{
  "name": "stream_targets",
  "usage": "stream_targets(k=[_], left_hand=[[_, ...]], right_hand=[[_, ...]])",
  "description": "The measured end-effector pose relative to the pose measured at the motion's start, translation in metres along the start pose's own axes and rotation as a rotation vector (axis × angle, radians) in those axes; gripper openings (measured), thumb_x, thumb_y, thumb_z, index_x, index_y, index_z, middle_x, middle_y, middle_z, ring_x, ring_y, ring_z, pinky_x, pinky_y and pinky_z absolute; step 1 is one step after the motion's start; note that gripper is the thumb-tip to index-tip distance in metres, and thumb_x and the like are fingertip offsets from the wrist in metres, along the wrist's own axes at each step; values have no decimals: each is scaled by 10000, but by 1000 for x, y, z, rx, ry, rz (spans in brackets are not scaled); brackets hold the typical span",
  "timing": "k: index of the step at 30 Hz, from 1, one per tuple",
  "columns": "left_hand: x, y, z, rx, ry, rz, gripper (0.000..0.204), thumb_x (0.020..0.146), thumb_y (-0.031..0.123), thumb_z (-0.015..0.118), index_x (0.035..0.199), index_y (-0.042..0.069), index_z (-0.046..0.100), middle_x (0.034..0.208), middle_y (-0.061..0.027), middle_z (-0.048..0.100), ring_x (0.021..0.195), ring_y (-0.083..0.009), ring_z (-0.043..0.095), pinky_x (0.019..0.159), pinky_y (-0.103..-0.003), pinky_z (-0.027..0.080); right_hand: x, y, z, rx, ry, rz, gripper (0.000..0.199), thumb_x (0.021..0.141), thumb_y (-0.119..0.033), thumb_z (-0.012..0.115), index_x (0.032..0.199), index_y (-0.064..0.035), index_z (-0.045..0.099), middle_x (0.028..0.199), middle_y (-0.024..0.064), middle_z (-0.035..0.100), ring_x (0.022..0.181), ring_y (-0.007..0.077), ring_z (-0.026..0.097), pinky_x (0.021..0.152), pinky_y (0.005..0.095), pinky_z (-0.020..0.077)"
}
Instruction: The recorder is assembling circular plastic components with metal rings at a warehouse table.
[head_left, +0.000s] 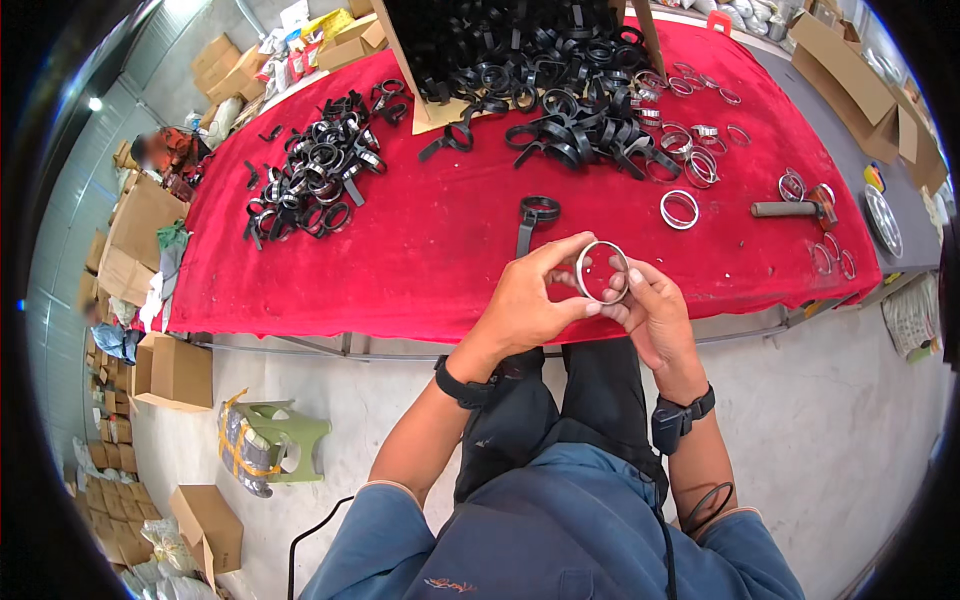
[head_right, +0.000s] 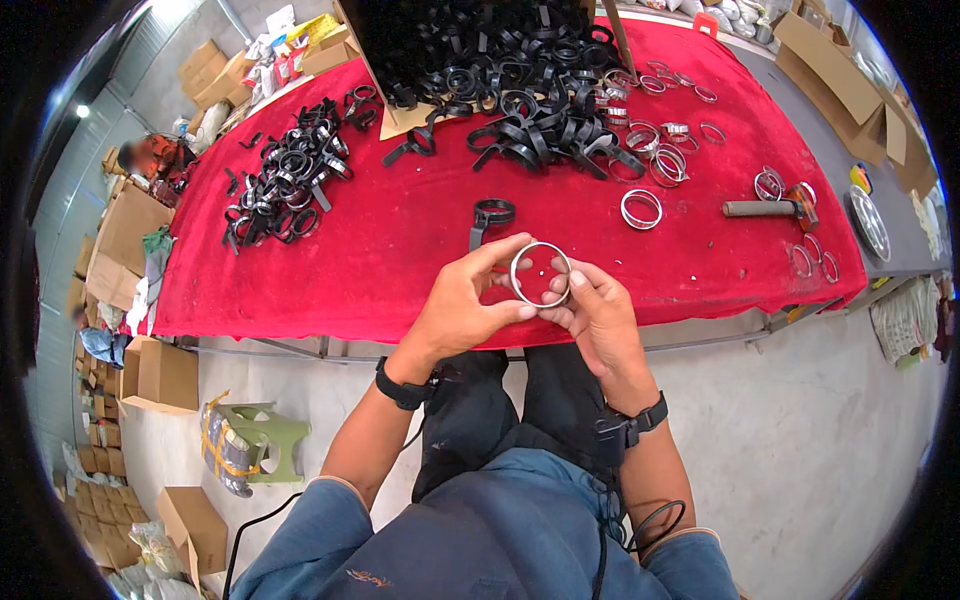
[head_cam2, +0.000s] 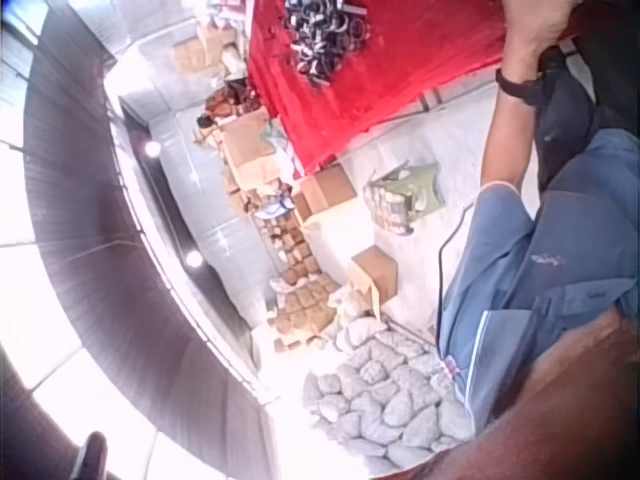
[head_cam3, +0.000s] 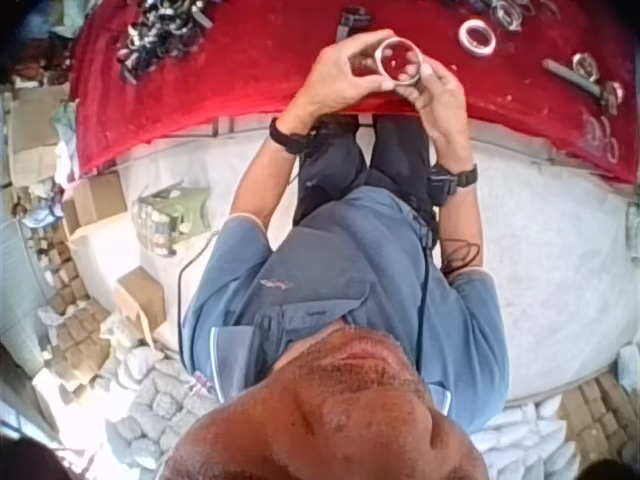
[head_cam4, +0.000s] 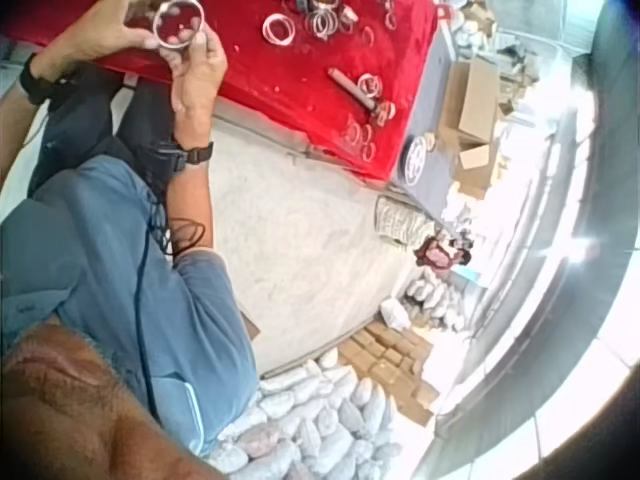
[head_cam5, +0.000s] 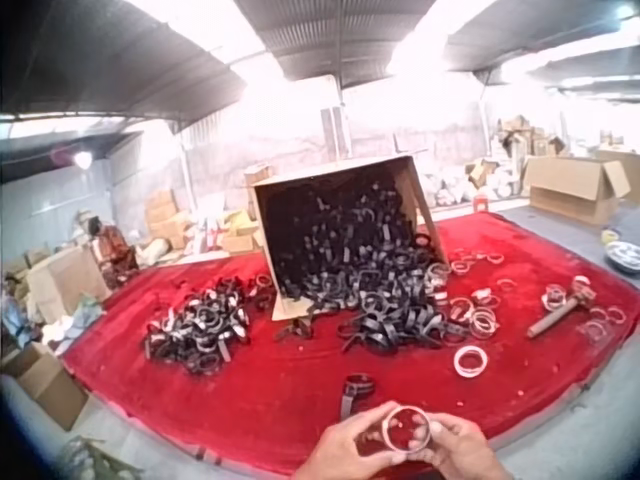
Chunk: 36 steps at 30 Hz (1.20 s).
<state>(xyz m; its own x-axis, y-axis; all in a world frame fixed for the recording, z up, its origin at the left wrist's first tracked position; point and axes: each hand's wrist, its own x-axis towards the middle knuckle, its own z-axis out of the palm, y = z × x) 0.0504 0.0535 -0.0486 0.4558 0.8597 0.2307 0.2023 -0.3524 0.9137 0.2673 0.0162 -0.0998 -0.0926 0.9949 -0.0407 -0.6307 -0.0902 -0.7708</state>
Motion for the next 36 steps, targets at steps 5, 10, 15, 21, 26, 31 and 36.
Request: stream_targets(k=[5,10,15,21,26,31,36], left_hand=[[-4,-6,1,-400,-96,-18,751,888,56,871,1558,7,535,1529,-138,600,1410,-255,578,1151,-429,518],[-7,0,13,-475,-75,-22,687,894,64,869,1507,2,564,1505,-135,615,1443,-265,558,1208,-447,479],[-4,10,7,120,-11,223,719,768,67,911,1433,29,642,1426,-169,673,1330,-324,652,1149,-438,512],[-3,18,11,208,65,265,734,706,110,935,1393,51,684,1418,-186,676,1302,-370,658,1111,-448,532],[-10,8,12,212,95,306,541,729,122,922,1244,70,766,1498,-199,626,1371,-391,606,1132,-462,507],[-16,-1,30,209,95,392,255,798,70,872,1048,66,821,1511,-194,620,1391,-381,593,1137,-466,497],[-20,1,32,126,156,324,208,791,65,886,984,48,812,1442,-187,675,1332,-360,643,1077,-436,537]], right_hand=[[-6,0,-2,195,-86,113,334,1106,-208,643,1355,15,645,1043,40,721,956,143,720,854,348,650],[-12,-2,4,78,-62,156,403,1111,-284,637,1391,5,623,1110,55,729,999,153,719,884,346,639],[-14,-15,16,-85,-111,98,700,1090,-465,638,1577,8,465,1432,146,625,1285,241,635,1045,438,553],[-16,-12,15,-62,-153,98,633,1103,-411,619,1573,-20,457,1448,197,624,1326,302,651,1046,465,565],[-16,-3,4,320,-190,112,550,1123,-362,581,1534,-16,463,1502,295,585,1341,376,645,1042,488,571],[-15,4,2,410,-208,169,469,1141,-363,552,1468,-27,538,1423,255,648,1285,322,654,1042,444,548],[-18,12,-3,546,-227,187,425,1148,-365,540,1412,-34,583,1399,250,661,1279,315,646,1059,449,532]])
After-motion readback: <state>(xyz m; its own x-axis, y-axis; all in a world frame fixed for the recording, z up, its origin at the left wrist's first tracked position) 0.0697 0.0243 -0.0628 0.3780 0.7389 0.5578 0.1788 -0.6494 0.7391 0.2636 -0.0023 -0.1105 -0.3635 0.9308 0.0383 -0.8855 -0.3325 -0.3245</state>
